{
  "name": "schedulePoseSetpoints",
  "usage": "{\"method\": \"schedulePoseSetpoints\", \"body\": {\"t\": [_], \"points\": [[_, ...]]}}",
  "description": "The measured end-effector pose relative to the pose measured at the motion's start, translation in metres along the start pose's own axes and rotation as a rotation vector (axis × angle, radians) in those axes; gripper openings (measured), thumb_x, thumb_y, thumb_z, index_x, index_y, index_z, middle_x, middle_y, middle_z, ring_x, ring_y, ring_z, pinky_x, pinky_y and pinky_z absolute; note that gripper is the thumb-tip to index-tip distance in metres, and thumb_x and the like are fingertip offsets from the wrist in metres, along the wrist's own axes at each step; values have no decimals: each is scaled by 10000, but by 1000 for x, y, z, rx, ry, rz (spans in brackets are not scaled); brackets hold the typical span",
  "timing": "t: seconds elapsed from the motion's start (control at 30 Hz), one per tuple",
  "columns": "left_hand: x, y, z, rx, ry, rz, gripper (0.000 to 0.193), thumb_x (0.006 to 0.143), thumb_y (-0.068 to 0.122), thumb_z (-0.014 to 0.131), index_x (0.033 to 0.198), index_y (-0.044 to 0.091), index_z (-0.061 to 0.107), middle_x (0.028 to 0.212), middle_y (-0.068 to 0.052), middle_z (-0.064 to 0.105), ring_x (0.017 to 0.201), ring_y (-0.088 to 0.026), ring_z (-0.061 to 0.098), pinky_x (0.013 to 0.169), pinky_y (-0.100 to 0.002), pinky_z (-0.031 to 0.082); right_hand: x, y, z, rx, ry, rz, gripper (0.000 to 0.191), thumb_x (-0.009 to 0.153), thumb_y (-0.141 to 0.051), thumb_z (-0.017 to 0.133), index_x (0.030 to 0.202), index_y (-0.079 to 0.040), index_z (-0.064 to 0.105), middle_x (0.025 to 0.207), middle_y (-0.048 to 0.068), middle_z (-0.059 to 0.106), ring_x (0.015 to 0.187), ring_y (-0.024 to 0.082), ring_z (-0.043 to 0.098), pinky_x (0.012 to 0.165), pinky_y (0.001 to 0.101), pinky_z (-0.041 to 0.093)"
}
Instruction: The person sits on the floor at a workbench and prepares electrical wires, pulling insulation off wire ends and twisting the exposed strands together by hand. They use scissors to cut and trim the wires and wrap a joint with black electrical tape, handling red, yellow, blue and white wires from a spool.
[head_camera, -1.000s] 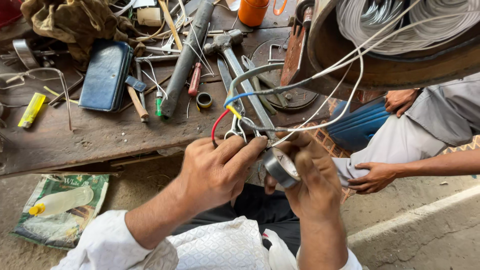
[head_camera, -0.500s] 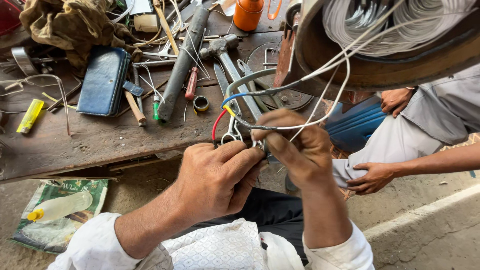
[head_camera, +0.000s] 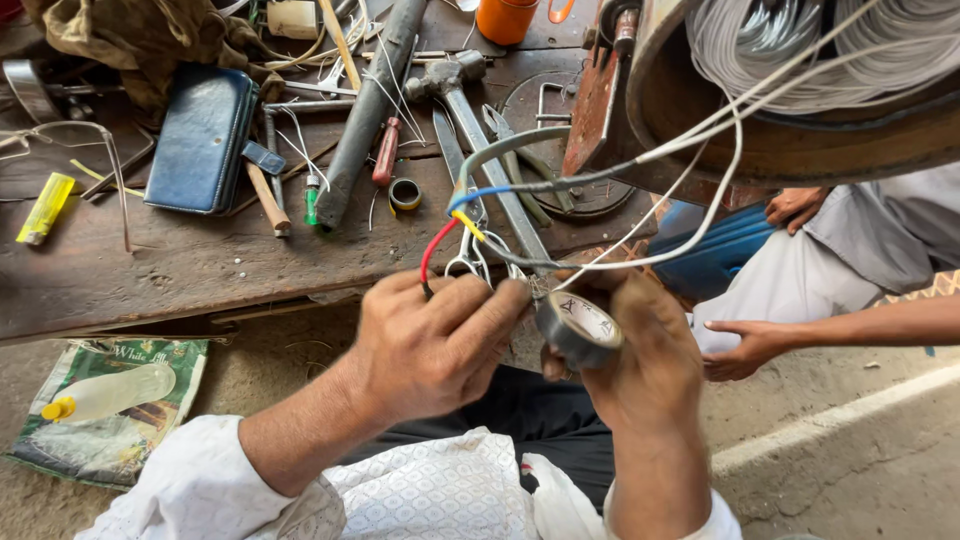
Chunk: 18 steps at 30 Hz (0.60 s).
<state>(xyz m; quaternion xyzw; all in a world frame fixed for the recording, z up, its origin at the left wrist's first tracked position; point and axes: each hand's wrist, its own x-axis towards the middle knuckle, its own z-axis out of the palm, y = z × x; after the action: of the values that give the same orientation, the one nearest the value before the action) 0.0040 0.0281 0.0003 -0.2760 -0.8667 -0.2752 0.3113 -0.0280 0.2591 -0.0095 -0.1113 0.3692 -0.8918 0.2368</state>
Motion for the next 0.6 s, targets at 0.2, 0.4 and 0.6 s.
{"method": "schedulePoseSetpoints", "body": {"t": [0.2,0.4,0.6], "points": [[-4,10,-1,-77,-15,-13,439,803,168,772,1212,42,676,835,7,563,588,-147,532,532,-334,403,9,11,16,-670,178,-262,504,944,-125,817,1304,115,558,954,195,633,790,203,594,720,293,504],[2,12,-8,-120,-27,-60,396,816,171,787,1186,84,676,813,-4,573,565,-181,542,513,-355,402,31,-3,17,-712,-17,-215,248,999,-203,691,1132,6,696,1149,121,672,1073,144,639,997,286,511],[4,2,-13,-114,-15,-43,375,846,165,783,1202,89,696,797,4,581,583,-190,565,520,-353,411,41,-36,3,-906,-351,-202,235,1041,-189,662,1140,11,737,1068,114,744,925,126,666,802,230,522]]}}
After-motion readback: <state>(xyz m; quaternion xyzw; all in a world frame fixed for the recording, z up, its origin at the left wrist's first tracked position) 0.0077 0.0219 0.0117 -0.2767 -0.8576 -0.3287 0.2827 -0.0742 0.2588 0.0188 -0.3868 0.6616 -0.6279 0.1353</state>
